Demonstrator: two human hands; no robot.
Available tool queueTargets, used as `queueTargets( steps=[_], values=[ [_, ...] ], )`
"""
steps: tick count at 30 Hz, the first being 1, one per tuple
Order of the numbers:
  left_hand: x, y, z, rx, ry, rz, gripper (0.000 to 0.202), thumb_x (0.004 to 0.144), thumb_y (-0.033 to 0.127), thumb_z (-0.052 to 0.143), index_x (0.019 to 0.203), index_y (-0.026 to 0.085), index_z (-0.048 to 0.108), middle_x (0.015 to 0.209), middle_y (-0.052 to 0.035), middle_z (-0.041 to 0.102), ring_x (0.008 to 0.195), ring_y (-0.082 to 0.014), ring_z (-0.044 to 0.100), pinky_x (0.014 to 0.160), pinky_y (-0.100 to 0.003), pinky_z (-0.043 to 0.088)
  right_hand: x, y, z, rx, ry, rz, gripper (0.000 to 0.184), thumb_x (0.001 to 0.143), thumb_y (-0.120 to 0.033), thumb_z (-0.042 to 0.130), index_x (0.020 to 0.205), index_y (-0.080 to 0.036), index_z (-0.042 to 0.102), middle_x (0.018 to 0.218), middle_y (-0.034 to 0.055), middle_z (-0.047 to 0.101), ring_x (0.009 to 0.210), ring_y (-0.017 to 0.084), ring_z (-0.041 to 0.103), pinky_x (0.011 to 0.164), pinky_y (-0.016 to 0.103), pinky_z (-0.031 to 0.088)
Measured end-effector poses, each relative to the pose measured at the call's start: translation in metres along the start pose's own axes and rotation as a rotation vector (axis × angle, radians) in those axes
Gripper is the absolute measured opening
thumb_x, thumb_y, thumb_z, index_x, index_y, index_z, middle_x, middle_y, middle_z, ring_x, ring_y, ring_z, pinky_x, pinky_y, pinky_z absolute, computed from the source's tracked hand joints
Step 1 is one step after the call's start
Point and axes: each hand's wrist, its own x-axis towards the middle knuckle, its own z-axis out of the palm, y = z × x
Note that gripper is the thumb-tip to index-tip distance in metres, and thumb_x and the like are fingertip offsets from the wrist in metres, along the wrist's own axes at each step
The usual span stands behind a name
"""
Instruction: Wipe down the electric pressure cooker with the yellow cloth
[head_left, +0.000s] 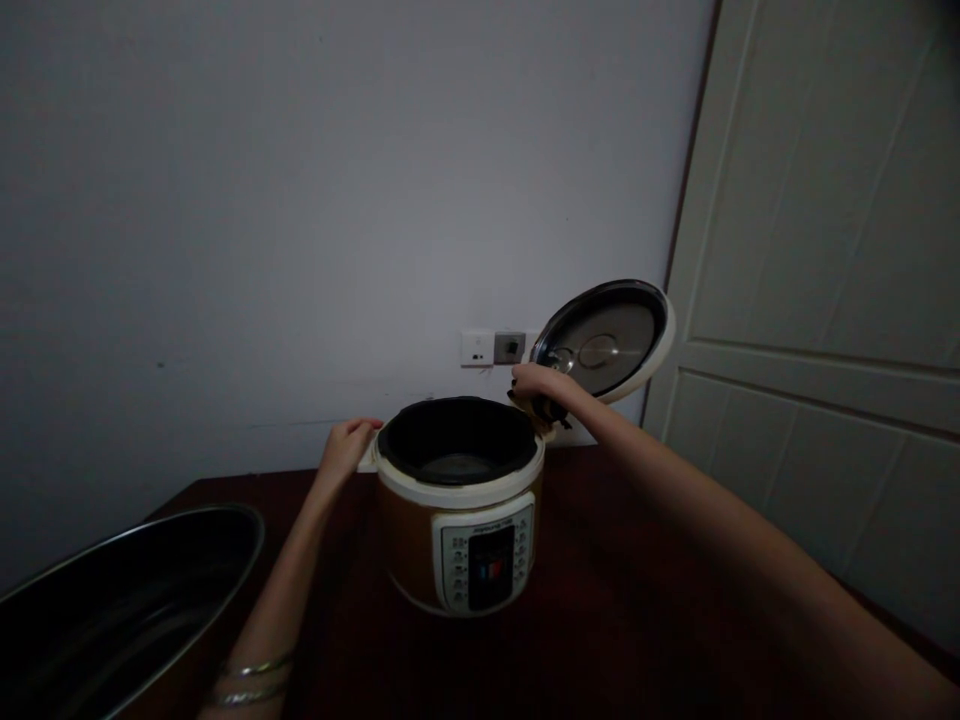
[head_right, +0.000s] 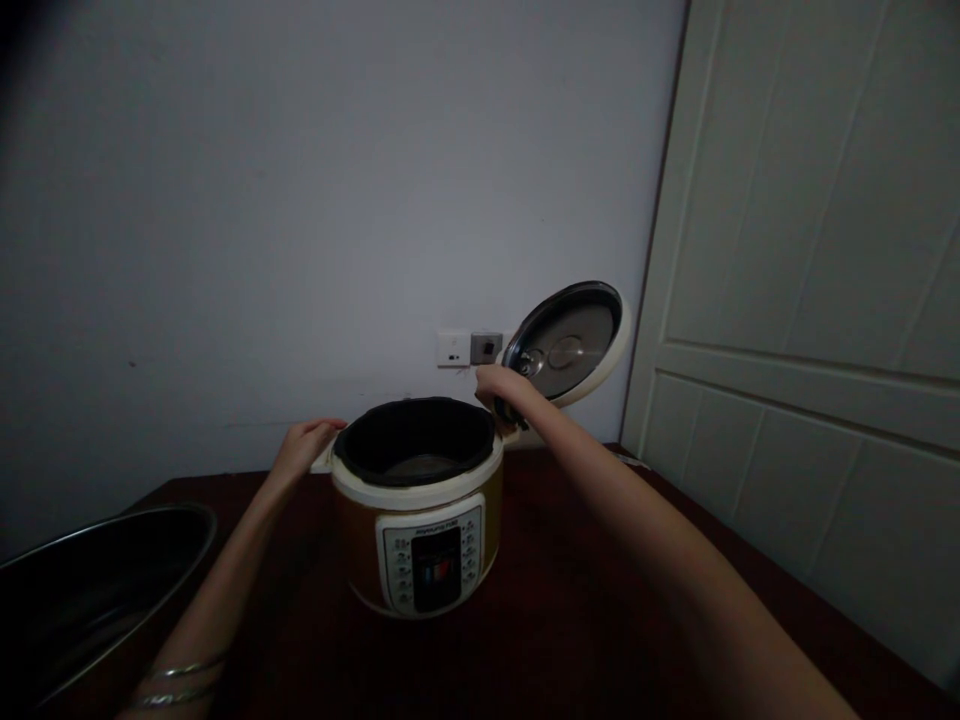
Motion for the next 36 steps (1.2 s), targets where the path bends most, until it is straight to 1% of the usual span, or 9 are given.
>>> queueTargets(
  steps=[4,10,13,18,20,24,29,32,36],
  values=[
    [-0.002,0.003,0.0,-0.003,0.001,-0.007,0.029,0.058,0.033,0.049,0.067,0.017,0.071,0.078,-0.0079,0.073,0.084,-0.0265,0.065,0.078,-0.035,0.047,0.001,0.0,0.0,-0.026,0.038,0.007,0.032,0.088,-0.032,0.059,0.112,-0.012,0.058,0.113,0.0106,0.062,0.099,0.021,0.061,0.083,0.039,0.052],
    [0.0,0.0,0.0,0.023,0.001,0.005,0.03,0.058,0.035,0.049,0.069,0.018,0.071,0.078,-0.0076,0.073,0.082,-0.0262,0.064,0.077,-0.034,0.047,-0.002,-0.003,-0.003,-0.035,0.034,-0.011,0.042,0.074,-0.017,0.067,0.113,-0.006,0.062,0.111,0.0234,0.064,0.103,0.031,0.062,0.077,0.033,0.052],
    [0.0,-0.001,0.0,0.031,0.005,0.027,0.03,0.059,0.035,0.048,0.068,0.018,0.071,0.078,-0.0082,0.072,0.083,-0.0262,0.064,0.079,-0.035,0.047,-0.01,-0.007,-0.006,-0.054,-0.028,-0.029,0.039,0.067,-0.013,0.068,0.105,-0.005,0.067,0.104,0.0219,0.068,0.098,0.032,0.064,0.074,0.033,0.053],
    [-0.001,0.001,0.0,0.023,-0.001,0.013,0.032,0.057,0.036,0.047,0.068,0.017,0.071,0.081,-0.0102,0.072,0.087,-0.0275,0.064,0.081,-0.036,0.047,-0.027,-0.015,-0.017,-0.11,-0.15,-0.042,0.022,0.059,-0.009,0.07,0.081,-0.007,0.073,0.081,0.0152,0.072,0.084,0.03,0.068,0.071,0.036,0.054],
    [-0.002,0.002,0.0,0.021,-0.009,0.002,0.033,0.057,0.037,0.047,0.069,0.017,0.071,0.083,-0.0103,0.072,0.087,-0.0274,0.064,0.081,-0.036,0.047,-0.029,-0.016,-0.022,-0.132,-0.161,-0.042,0.021,0.058,-0.009,0.07,0.079,-0.007,0.073,0.081,0.0155,0.072,0.084,0.031,0.068,0.073,0.037,0.054],
    [-0.002,0.002,0.0,0.03,-0.004,0.015,0.035,0.056,0.039,0.047,0.069,0.017,0.07,0.083,-0.0099,0.072,0.087,-0.0261,0.064,0.081,-0.035,0.047,-0.022,-0.013,-0.024,-0.152,-0.086,-0.062,0.035,0.062,-0.011,0.068,0.097,-0.005,0.07,0.096,0.02,0.07,0.095,0.034,0.065,0.077,0.039,0.053],
    [0.0,-0.002,0.001,0.007,-0.007,0.013,0.036,0.057,0.04,0.047,0.071,0.016,0.071,0.081,-0.009,0.073,0.083,-0.0249,0.065,0.077,-0.033,0.048,-0.009,-0.006,-0.011,-0.139,0.057,-0.076,0.047,0.07,-0.017,0.064,0.117,-0.009,0.06,0.114,0.022,0.063,0.106,0.033,0.061,0.08,0.037,0.051],
    [0.0,-0.001,0.0,0.01,-0.001,-0.008,0.035,0.056,0.039,0.048,0.071,0.016,0.071,0.081,-0.0089,0.073,0.083,-0.0255,0.065,0.076,-0.034,0.048,-0.004,-0.003,-0.002,-0.123,0.11,-0.061,0.047,0.076,-0.02,0.059,0.121,-0.009,0.057,0.116,0.0223,0.062,0.107,0.032,0.06,0.079,0.036,0.052],
    [-0.001,0.001,-0.001,-0.002,-0.004,-0.006,0.035,0.056,0.038,0.049,0.071,0.016,0.071,0.08,-0.0086,0.073,0.083,-0.0261,0.065,0.076,-0.034,0.048,-0.003,-0.002,0.004,-0.12,0.077,-0.067,0.046,0.074,-0.021,0.062,0.118,-0.01,0.059,0.114,0.0212,0.063,0.103,0.031,0.062,0.076,0.034,0.053]
  ],
)
